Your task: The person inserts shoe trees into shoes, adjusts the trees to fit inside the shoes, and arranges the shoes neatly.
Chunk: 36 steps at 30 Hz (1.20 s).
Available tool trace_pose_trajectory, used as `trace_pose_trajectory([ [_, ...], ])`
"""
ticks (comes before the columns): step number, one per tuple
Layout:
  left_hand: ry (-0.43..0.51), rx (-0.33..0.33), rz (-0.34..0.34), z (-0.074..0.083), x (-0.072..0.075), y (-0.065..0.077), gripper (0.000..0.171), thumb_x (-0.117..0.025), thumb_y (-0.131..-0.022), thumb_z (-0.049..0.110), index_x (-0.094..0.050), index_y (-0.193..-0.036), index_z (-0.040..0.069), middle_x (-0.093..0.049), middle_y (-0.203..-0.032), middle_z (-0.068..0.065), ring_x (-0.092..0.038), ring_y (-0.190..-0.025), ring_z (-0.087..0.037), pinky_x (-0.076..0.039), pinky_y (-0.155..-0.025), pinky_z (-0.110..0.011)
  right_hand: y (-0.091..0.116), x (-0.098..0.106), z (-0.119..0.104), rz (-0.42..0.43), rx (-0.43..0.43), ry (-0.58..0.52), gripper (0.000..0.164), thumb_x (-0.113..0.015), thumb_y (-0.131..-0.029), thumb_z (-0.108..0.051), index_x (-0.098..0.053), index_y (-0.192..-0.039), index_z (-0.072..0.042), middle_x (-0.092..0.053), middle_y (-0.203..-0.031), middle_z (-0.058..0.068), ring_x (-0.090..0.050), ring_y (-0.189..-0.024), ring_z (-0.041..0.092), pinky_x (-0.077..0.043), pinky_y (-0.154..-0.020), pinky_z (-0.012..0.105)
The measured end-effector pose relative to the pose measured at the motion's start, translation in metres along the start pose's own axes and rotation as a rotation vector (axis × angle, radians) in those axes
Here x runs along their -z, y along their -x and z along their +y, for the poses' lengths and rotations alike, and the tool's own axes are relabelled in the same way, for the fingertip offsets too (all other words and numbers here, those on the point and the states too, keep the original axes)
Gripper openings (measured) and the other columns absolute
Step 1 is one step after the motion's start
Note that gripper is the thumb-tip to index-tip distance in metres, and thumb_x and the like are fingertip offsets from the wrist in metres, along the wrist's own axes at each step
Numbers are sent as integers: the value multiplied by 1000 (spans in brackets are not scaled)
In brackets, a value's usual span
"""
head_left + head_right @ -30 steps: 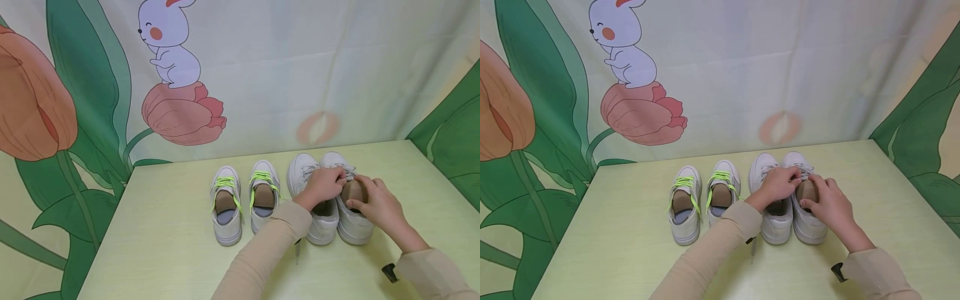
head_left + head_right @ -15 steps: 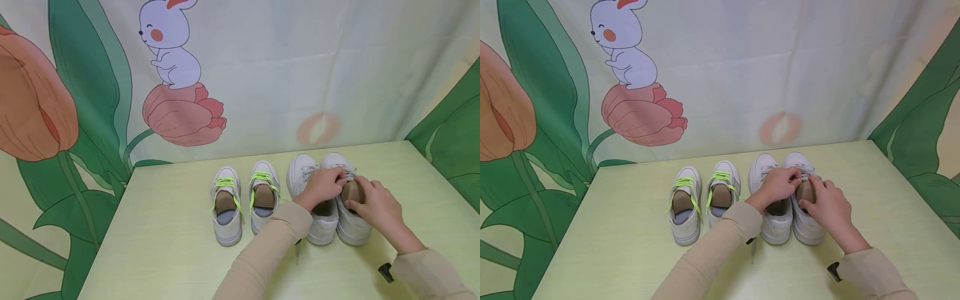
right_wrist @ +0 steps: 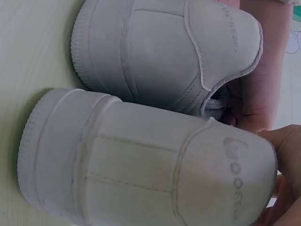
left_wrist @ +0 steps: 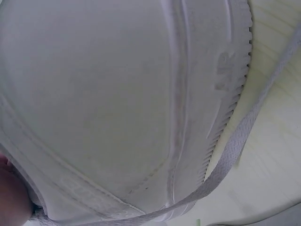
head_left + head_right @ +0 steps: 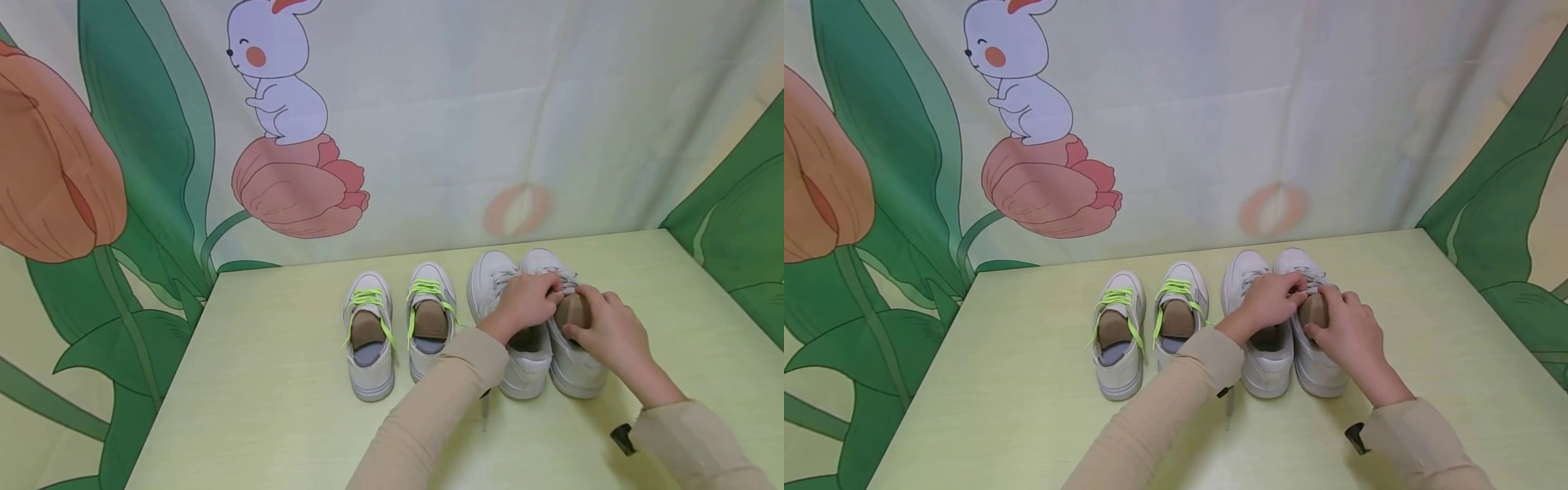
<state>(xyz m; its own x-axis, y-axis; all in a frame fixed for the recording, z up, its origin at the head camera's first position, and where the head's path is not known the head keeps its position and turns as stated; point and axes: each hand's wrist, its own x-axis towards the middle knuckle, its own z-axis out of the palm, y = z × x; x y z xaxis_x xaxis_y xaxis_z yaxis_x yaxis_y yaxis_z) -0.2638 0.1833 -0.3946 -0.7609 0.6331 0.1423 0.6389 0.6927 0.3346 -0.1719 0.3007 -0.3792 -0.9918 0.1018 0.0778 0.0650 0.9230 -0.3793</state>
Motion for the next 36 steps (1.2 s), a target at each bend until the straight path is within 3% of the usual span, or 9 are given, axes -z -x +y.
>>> trace_pose_trajectory([
  [20, -21, -7, -9, 0, 0, -3, 10, -47, -89, 30, -56, -88, 25, -53, -69, 13, -48, -66, -4, -35, -61, -17, -2, -6, -3, 8, 18, 6, 58, -65, -77, -16, -33, -122, 2, -37, -110, 37, -45, -89, 53, -39, -63, 55],
  [28, -13, -9, -12, 2, 0, 0, 11, -48, -89, 30, -57, -89, 26, -54, -70, 13, -49, -66, -4, -35, -62, -17, 6, -10, -5, 73, -1, 95, 57, -67, -75, -22, -37, -120, -3, -42, -108, 32, -48, -86, 48, -40, -48, 50],
  [36, -2, -10, -4, 2, 1, 1, 11, -47, -90, 29, -57, -89, 25, -54, -70, 12, -49, -65, -4, -35, -59, -16, 6, -11, -8, 110, 19, 68, 49, -68, -75, -18, -40, -111, -1, -39, -101, 30, -45, -84, 47, -36, -44, 47],
])
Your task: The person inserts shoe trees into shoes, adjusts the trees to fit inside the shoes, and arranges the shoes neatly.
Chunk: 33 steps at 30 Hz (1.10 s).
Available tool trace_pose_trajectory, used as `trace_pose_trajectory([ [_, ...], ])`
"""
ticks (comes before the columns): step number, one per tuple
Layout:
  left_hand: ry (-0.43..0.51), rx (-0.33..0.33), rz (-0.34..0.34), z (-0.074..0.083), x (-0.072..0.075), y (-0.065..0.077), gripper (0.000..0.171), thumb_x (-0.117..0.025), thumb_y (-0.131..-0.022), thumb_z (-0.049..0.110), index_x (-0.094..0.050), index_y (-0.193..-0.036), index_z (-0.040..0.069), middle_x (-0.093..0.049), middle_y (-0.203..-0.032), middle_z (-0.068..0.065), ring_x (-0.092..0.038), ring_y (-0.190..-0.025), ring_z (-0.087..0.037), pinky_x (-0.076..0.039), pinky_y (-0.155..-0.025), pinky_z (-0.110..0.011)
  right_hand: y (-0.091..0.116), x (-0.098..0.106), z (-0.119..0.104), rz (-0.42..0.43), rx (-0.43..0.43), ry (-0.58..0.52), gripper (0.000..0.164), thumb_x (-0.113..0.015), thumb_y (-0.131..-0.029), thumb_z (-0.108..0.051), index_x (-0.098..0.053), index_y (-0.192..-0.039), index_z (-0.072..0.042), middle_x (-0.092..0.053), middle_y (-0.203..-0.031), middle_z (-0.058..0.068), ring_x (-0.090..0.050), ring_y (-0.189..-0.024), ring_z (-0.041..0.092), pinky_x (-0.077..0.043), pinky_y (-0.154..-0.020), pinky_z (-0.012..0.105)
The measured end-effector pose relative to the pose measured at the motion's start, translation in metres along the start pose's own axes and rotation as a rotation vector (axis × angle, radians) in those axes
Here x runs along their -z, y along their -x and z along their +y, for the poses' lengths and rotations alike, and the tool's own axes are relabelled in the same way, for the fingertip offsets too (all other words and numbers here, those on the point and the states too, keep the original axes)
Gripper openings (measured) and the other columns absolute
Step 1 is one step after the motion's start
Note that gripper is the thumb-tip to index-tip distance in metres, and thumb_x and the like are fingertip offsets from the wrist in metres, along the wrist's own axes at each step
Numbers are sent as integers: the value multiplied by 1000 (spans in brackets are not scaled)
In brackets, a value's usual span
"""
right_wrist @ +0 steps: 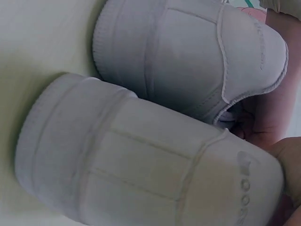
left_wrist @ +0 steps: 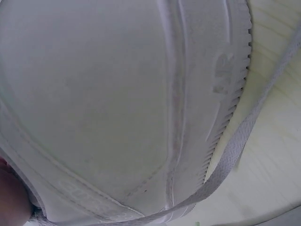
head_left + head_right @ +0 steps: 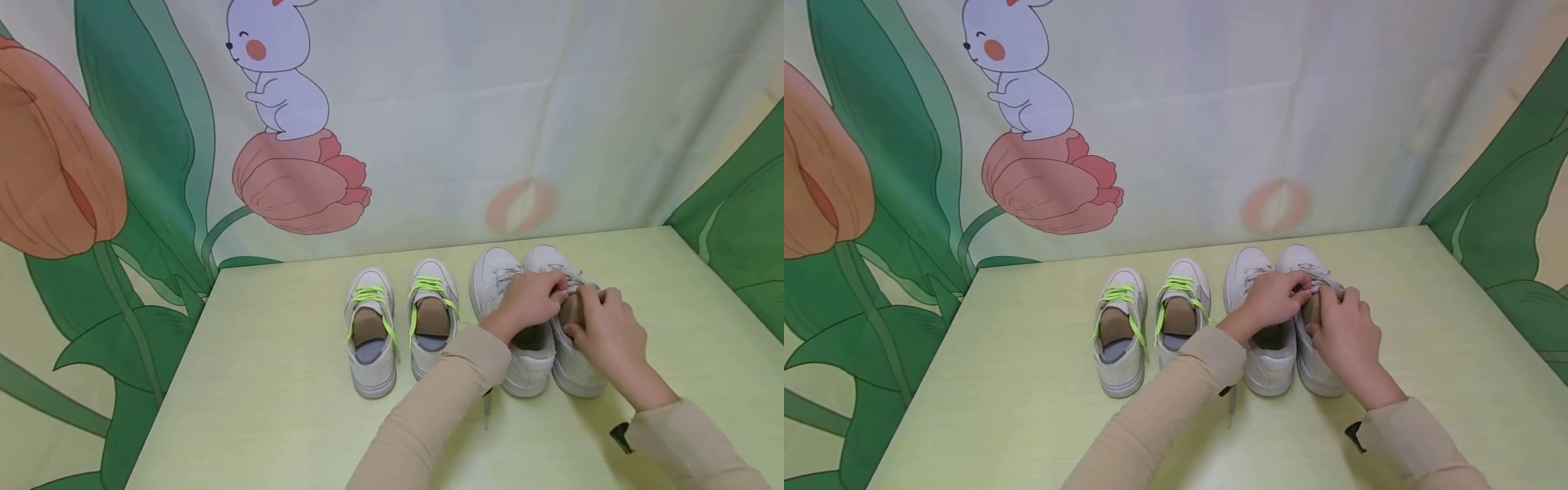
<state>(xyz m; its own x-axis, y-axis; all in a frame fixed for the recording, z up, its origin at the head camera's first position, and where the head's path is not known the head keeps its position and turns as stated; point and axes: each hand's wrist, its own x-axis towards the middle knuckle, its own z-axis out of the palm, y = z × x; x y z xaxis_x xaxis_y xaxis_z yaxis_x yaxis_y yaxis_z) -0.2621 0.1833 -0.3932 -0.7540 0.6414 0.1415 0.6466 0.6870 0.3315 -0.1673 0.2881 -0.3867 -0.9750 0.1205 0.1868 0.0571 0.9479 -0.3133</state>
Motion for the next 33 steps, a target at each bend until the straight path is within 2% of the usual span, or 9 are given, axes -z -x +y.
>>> trace_pose_trajectory([
  [11, -12, -9, 3, 0, -1, 0, 12, -46, -90, 30, -57, -91, 25, -55, -72, 12, -49, -67, -5, -36, -63, -17, -7, 2, 1, -43, 16, -59, 44, -68, -74, -13, -37, -100, 4, -35, -96, 34, -47, -72, 51, -37, -47, 46],
  [19, -18, 7, -3, 1, -1, -1, 12, -46, -90, 31, -58, -92, 26, -56, -74, 13, -51, -69, -4, -37, -64, -17, -13, 0, 4, -58, 44, -65, 47, -68, -72, -9, -32, -98, 8, -34, -88, 31, -47, -63, 45, -37, -47, 44],
  [33, -18, 20, -11, 1, -1, -1, 13, -46, -90, 30, -58, -94, 28, -58, -78, 14, -51, -69, -4, -38, -65, -18, -18, 0, 3, -110, 59, -27, 41, -66, -72, -8, -30, -86, 4, -32, -85, 28, -45, -52, 36, -34, -43, 38],
])
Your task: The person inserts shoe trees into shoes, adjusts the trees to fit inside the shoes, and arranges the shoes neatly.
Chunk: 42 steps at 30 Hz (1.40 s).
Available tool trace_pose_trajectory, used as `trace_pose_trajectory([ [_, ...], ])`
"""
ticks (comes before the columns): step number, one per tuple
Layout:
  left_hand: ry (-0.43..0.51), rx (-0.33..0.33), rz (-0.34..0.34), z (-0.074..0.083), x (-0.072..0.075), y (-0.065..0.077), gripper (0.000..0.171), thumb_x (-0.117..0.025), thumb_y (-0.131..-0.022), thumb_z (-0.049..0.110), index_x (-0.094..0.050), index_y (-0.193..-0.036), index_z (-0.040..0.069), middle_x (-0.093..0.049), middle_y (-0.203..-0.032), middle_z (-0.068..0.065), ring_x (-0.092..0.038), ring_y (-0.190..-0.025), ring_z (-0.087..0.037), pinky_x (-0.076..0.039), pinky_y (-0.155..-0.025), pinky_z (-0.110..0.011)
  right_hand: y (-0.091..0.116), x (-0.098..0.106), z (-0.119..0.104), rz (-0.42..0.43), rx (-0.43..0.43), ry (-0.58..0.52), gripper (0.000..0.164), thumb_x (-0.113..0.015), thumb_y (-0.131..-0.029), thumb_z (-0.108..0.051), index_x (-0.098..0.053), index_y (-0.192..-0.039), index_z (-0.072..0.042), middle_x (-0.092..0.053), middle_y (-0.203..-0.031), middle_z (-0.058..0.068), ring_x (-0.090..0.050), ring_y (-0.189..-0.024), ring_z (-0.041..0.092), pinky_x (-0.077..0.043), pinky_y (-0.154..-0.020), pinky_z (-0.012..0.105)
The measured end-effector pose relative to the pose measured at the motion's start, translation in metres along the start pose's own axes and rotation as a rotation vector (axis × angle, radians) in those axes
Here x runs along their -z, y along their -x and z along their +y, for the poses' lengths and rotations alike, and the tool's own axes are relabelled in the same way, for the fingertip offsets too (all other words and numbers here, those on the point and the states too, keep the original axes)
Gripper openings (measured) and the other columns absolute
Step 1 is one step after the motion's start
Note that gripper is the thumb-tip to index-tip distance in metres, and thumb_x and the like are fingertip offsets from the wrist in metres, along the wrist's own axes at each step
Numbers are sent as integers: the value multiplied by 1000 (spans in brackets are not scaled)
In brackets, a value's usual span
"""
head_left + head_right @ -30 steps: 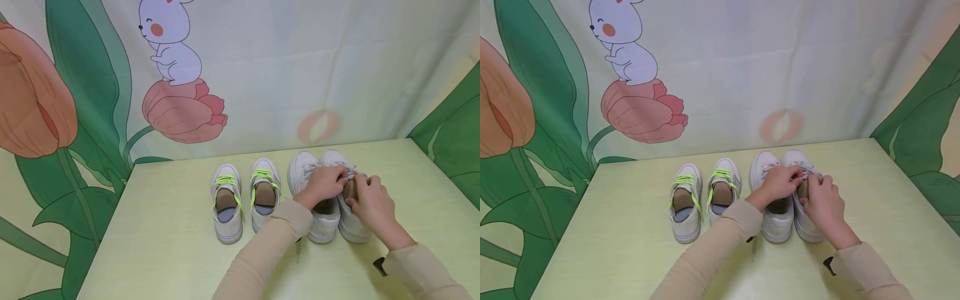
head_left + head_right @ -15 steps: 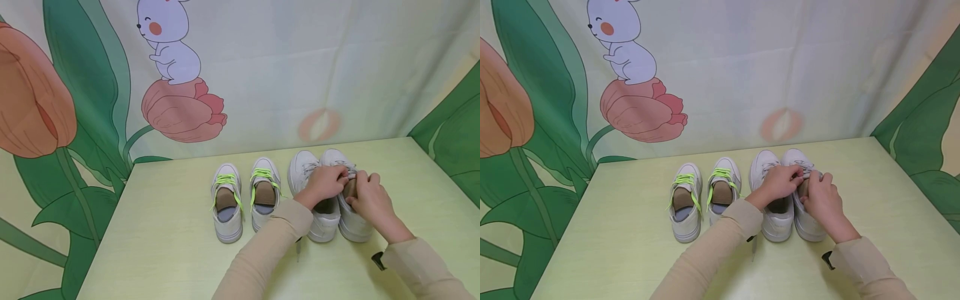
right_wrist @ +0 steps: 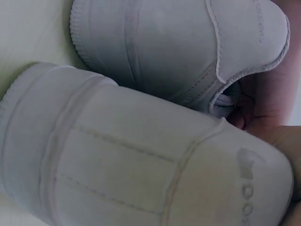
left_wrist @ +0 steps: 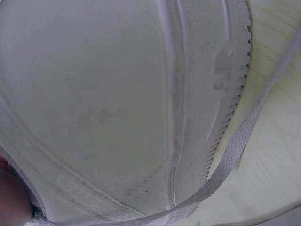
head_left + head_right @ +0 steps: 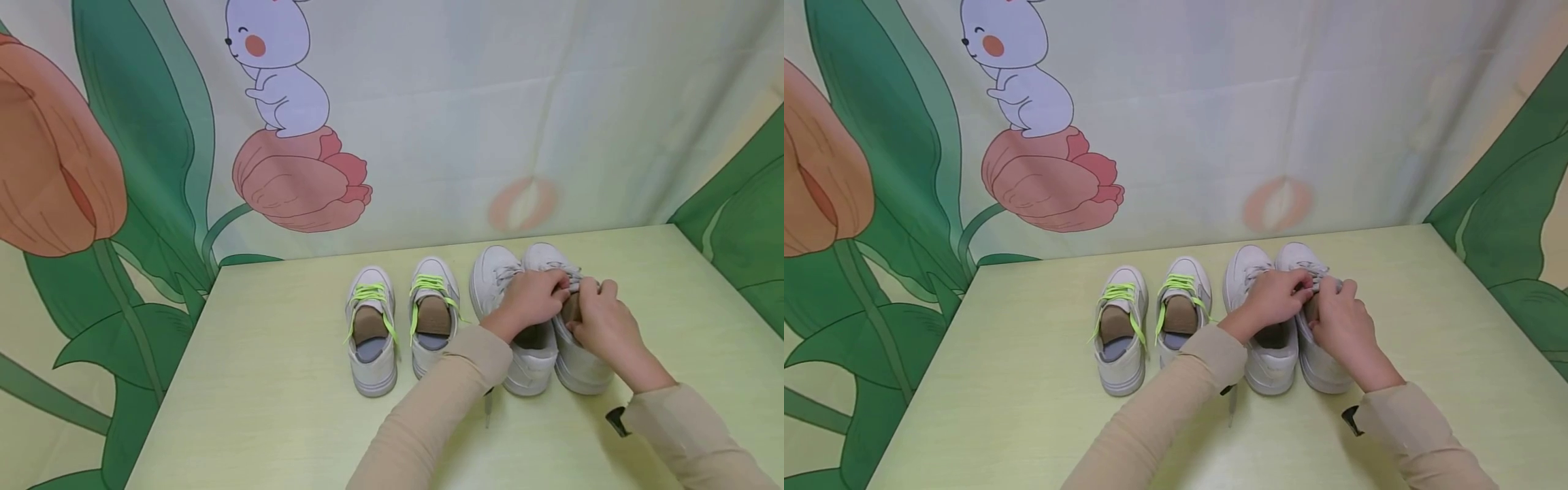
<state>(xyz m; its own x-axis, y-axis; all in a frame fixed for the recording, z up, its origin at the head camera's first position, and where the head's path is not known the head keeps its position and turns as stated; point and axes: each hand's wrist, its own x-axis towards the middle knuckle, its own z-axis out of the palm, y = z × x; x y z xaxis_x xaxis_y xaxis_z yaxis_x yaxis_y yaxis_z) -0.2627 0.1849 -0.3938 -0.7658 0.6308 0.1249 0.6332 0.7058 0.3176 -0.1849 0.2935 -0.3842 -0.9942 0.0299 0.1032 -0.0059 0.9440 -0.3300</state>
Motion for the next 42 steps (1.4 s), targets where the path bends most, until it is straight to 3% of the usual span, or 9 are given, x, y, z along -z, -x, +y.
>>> trace_pose_trajectory([
  [13, -6, 2, -3, 0, -1, -1, 12, -45, -90, 32, -57, -90, 27, -55, -73, 13, -49, -67, -4, -36, -63, -19, -2, 2, 5, -37, 2, 11, 44, -68, -73, -11, -32, -92, 5, -34, -87, 28, -48, -55, 38, -38, -47, 42],
  [25, 1, 1, 1, 0, -2, -1, 12, -46, -90, 31, -57, -90, 27, -56, -74, 14, -50, -69, -4, -37, -64, -19, -4, 2, 4, -21, 16, 47, 39, -68, -72, -13, -41, -93, 5, -47, -94, 32, -52, -77, 47, -41, -60, 52],
  [33, 2, -15, 0, 0, 2, 0, 12, -45, -90, 30, -56, -89, 26, -55, -73, 13, -50, -68, -5, -37, -65, -20, -6, 0, 7, -21, 25, 13, 40, -69, -71, -11, -39, -91, 6, -45, -88, 31, -51, -71, 45, -40, -57, 50],
  [42, -1, -15, -9, 0, 1, -1, 14, -44, -91, 30, -57, -93, 26, -56, -75, 13, -51, -70, -5, -38, -66, -20, -6, 0, 7, -53, -14, 66, 39, -67, -74, -18, -43, -98, 0, -47, -99, 28, -53, -76, 44, -39, -51, 46],
])
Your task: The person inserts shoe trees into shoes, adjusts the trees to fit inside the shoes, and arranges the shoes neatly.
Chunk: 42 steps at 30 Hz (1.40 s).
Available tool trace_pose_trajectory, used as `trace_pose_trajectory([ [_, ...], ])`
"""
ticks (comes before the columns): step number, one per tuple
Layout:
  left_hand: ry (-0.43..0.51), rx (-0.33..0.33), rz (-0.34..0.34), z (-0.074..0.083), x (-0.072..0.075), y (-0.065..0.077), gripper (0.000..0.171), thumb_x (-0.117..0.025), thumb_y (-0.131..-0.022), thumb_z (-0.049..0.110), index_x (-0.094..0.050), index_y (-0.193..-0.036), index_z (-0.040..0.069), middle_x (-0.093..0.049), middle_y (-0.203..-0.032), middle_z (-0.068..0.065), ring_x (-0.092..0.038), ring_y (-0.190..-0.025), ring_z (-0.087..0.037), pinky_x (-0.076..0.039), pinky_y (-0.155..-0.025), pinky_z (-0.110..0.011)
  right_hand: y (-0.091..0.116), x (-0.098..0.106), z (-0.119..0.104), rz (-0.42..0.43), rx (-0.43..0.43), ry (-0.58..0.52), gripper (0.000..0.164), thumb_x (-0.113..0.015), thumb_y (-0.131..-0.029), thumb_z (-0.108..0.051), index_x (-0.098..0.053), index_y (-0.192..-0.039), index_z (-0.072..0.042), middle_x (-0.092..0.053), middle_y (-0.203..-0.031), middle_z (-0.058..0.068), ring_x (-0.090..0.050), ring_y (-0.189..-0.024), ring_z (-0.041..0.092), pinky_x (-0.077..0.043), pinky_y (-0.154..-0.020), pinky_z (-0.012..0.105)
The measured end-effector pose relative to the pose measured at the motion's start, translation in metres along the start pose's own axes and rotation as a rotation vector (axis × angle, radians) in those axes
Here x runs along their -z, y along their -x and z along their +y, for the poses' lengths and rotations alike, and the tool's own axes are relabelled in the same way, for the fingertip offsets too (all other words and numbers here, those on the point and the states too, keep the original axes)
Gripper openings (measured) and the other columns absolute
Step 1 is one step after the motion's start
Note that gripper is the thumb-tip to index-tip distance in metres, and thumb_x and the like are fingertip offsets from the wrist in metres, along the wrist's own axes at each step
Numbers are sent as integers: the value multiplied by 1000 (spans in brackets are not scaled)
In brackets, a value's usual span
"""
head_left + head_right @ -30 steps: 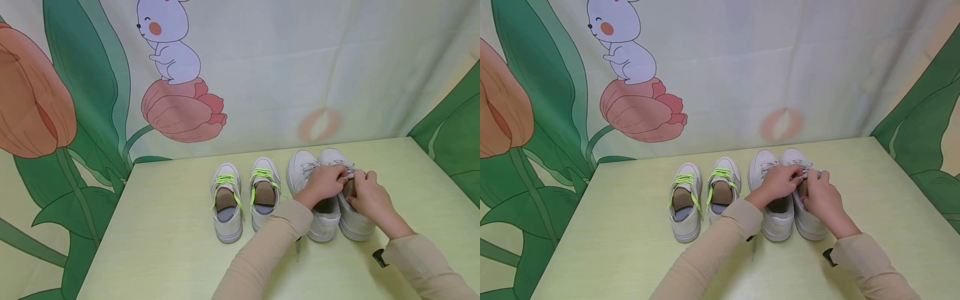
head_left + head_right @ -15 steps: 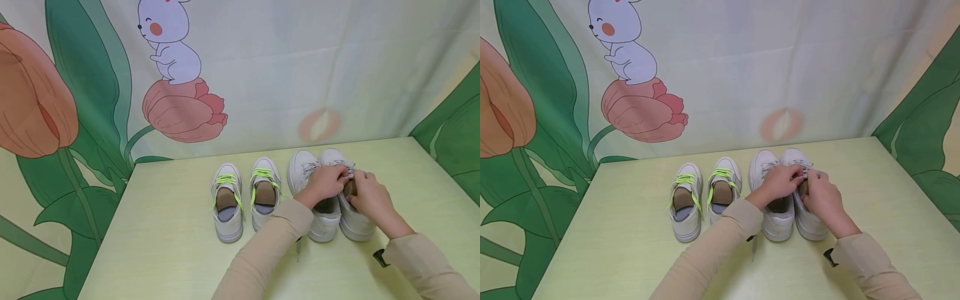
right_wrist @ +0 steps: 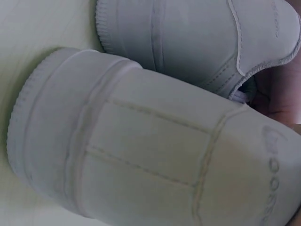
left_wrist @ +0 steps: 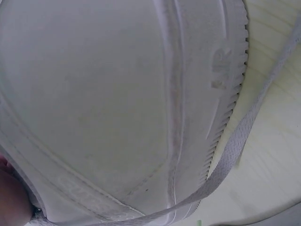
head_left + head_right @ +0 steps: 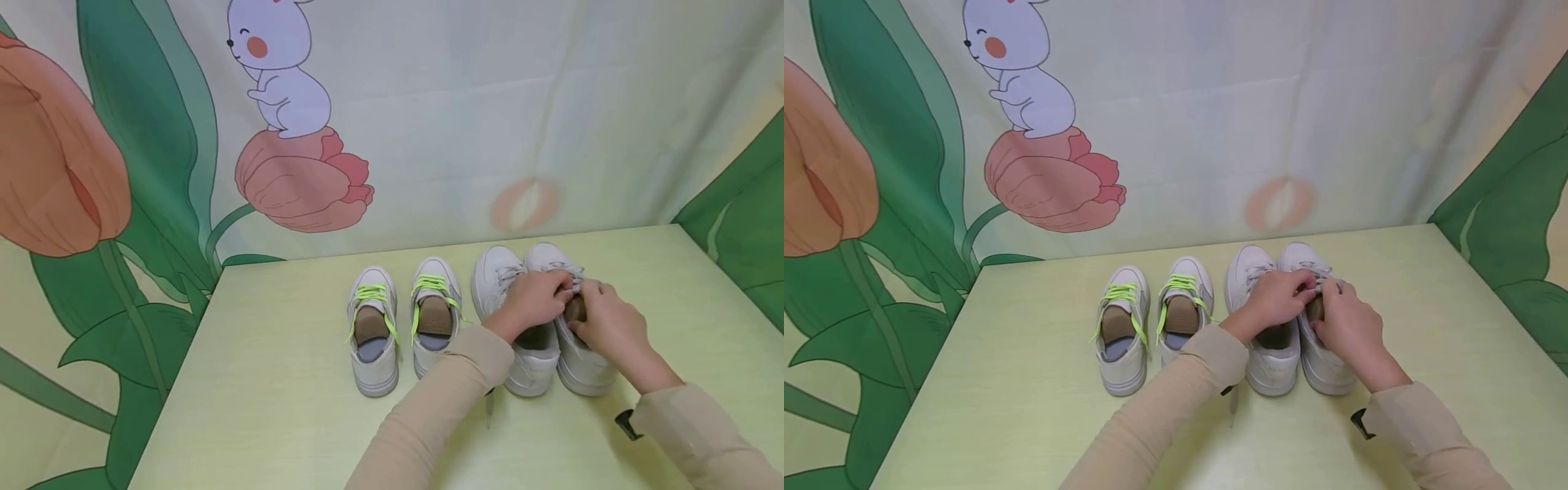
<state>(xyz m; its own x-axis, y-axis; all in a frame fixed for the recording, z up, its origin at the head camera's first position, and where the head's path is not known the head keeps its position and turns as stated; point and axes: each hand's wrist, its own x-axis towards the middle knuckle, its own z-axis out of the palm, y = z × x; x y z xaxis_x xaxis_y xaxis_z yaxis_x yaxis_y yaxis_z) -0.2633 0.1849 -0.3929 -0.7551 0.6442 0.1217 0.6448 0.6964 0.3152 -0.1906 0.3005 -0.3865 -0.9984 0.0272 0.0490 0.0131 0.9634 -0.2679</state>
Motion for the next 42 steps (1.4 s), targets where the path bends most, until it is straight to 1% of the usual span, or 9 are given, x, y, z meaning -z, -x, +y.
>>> trace_pose_trajectory([
  [5, -10, 8, 4, -1, 1, -1, 13, -44, -91, 30, -57, -91, 26, -55, -74, 13, -50, -69, -5, -37, -67, -20, -1, 1, -3, 17, -15, 12, 39, -68, -73, -19, -43, -97, -2, -48, -100, 27, -52, -77, 44, -39, -50, 45],
  [9, -16, 11, 9, -1, 2, -2, 14, -45, -90, 30, -58, -92, 27, -57, -75, 13, -51, -70, -4, -38, -67, -20, -4, 1, -7, 27, -13, 36, 38, -67, -73, -16, -42, -97, 1, -47, -103, 30, -51, -77, 47, -40, -52, 49],
  [13, -18, -6, 35, -3, 0, -3, 15, -45, -90, 30, -59, -92, 27, -57, -75, 14, -51, -70, -3, -39, -67, -19, -5, -1, -13, 49, -17, 60, 32, -62, -75, -12, -42, -95, 2, -48, -96, 32, -51, -75, 49, -40, -52, 53],
  [16, -20, -22, 54, -4, 0, -3, 14, -45, -90, 29, -58, -89, 26, -55, -72, 13, -51, -68, -3, -38, -65, -19, -6, -2, -16, 70, -19, 67, 23, -56, -78, -11, -42, -91, 2, -48, -88, 31, -51, -71, 48, -39, -49, 52],
  [20, -26, -18, 56, -2, 1, -2, 14, -45, -90, 29, -59, -89, 26, -56, -73, 13, -51, -69, -4, -39, -65, -19, -5, -3, -16, 78, -25, 60, 22, -55, -78, -12, -42, -90, 1, -48, -88, 31, -51, -70, 47, -38, -47, 50],
  [25, -3, 7, 23, 1, 2, -1, 15, -45, -90, 32, -59, -94, 28, -58, -78, 14, -52, -70, -4, -38, -66, -18, -3, -2, -7, 63, -19, 36, 31, -63, -74, -15, -43, -93, 0, -48, -96, 31, -53, -72, 45, -39, -48, 48],
  [31, 22, 20, 14, 2, 1, 1, 11, -46, -90, 30, -56, -89, 27, -53, -70, 13, -49, -65, -4, -34, -61, -17, -1, 1, 10, 52, 62, -43, 35, -68, -75, -21, -50, -98, -3, -54, -95, 22, -54, -78, 36, -40, -54, 43],
  [37, 16, 21, 9, 2, 2, 3, 10, -47, -90, 32, -55, -88, 27, -52, -69, 13, -48, -66, -3, -34, -62, -17, 2, -1, 23, 115, 86, -165, 31, -69, -74, -21, -57, -94, -2, -60, -87, 17, -54, -74, 28, -38, -57, 37],
  [42, 10, 18, 14, 2, 0, 3, 10, -48, -89, 33, -56, -90, 27, -54, -72, 14, -49, -68, -3, -36, -64, -17, 5, -3, 24, 175, 43, -180, 30, -69, -74, -25, -58, -90, -2, -57, -83, 16, -52, -71, 26, -35, -54, 33],
])
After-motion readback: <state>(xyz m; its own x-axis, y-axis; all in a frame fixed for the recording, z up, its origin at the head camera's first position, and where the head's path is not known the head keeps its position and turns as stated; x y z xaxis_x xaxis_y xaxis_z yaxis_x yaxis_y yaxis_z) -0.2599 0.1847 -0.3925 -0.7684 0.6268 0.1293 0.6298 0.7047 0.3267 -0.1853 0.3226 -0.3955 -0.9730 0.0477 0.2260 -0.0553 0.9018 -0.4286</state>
